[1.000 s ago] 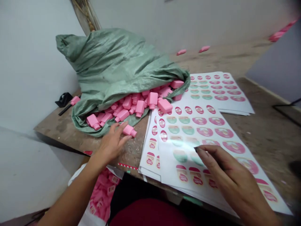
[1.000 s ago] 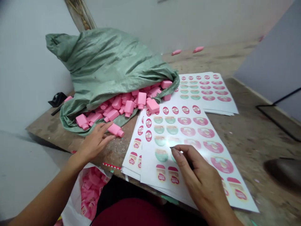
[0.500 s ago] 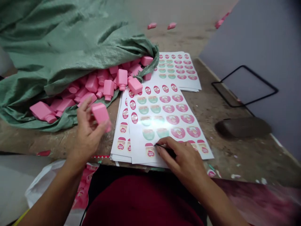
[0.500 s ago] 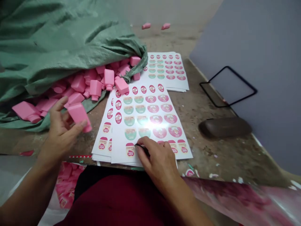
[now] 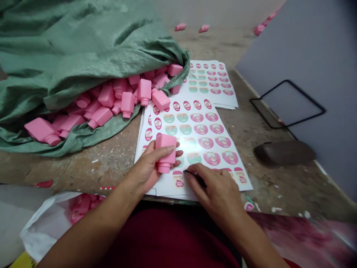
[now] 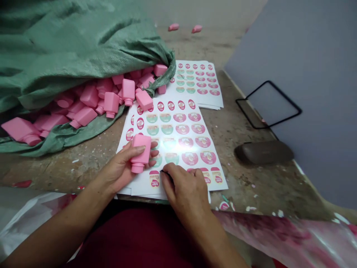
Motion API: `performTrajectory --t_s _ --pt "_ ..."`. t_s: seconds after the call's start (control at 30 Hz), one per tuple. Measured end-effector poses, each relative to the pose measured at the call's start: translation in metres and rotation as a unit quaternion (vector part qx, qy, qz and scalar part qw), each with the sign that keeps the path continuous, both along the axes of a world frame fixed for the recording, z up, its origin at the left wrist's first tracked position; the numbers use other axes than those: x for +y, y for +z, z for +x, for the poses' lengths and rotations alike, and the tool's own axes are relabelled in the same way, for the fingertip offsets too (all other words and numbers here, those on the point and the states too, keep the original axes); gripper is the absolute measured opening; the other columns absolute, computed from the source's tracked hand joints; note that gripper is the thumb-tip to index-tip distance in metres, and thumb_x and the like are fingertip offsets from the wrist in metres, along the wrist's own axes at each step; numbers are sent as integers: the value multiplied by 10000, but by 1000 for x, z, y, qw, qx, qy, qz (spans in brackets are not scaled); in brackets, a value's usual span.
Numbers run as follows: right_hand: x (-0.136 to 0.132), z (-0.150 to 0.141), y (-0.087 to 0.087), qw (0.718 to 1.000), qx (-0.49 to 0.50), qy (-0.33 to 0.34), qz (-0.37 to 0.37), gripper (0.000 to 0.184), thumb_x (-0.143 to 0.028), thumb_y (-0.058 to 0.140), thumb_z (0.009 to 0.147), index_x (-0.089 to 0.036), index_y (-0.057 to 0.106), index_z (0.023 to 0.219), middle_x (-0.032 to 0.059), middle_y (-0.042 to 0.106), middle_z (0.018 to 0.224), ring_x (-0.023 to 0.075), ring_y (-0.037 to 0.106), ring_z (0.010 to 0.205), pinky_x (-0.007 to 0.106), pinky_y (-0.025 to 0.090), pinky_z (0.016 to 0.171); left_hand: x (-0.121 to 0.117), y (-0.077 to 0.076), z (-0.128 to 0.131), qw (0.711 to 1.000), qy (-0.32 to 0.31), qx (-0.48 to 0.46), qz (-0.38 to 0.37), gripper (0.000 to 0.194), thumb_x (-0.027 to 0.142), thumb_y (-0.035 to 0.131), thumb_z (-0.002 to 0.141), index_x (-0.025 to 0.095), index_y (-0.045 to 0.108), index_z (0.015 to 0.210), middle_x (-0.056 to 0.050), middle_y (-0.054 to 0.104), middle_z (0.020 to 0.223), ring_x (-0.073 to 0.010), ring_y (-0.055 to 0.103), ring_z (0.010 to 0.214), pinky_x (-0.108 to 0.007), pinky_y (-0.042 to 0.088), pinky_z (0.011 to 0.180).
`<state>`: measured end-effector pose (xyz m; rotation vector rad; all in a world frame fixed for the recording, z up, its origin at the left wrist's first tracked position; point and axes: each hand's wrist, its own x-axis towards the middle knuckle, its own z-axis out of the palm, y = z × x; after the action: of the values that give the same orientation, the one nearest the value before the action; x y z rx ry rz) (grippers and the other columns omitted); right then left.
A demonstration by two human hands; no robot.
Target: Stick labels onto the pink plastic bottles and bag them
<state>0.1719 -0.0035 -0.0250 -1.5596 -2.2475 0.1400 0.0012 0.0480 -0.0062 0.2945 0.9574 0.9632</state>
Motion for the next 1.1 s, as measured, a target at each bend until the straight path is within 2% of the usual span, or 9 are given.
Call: performTrajectory --t_s 0.13,0.5,0.8,1.0,1.1 --pt "-1 -1 -1 1000 -6 5 20 211 -239 450 991 -212 613 861 -36 715 693 174 553 513 304 293 623 -1 -1 5 1000 24 0 4 350 125 689 784 123 587 1119 -121 685 1095 -231 681 967 -385 522 916" --pt "-2 -2 -2 1000 -12 -3 25 218 -235 461 986 -203 621 841 -20 710 675 167 502 486 309 291 627 -1 -4 6 1000 26 4 -4 268 117 682 800 116 631 1063 -111 700 1007 -233 668 984 -443 454 1021" --pt "-2 5 -3 995 41 -33 -79 94 -280 580 925 -242 651 878 -45 717 710 193 558 549 292 330 603 -2 -4 3 1000 13 -6 -5 292 129 660 828 104 627 1118 -120 723 989 -237 690 978 -427 477 1007" --pt "0 2 0 1000 2 -8 -5 164 -262 539 936 -211 651 826 -21 712 673 162 482 503 303 296 616 -1 -7 2 1000 11 -14 2 291 139 651 840 87 635 1126 -127 735 978 -233 701 957 -405 492 989" --pt "3 -1 -2 1000 -6 0 9 210 -300 547 937 -202 648 781 -14 689 633 142 418 470 307 285 611 0 -6 3 1000 17 -13 -7 281 122 637 845 75 633 1123 -130 738 963 -225 705 948 -395 488 998"
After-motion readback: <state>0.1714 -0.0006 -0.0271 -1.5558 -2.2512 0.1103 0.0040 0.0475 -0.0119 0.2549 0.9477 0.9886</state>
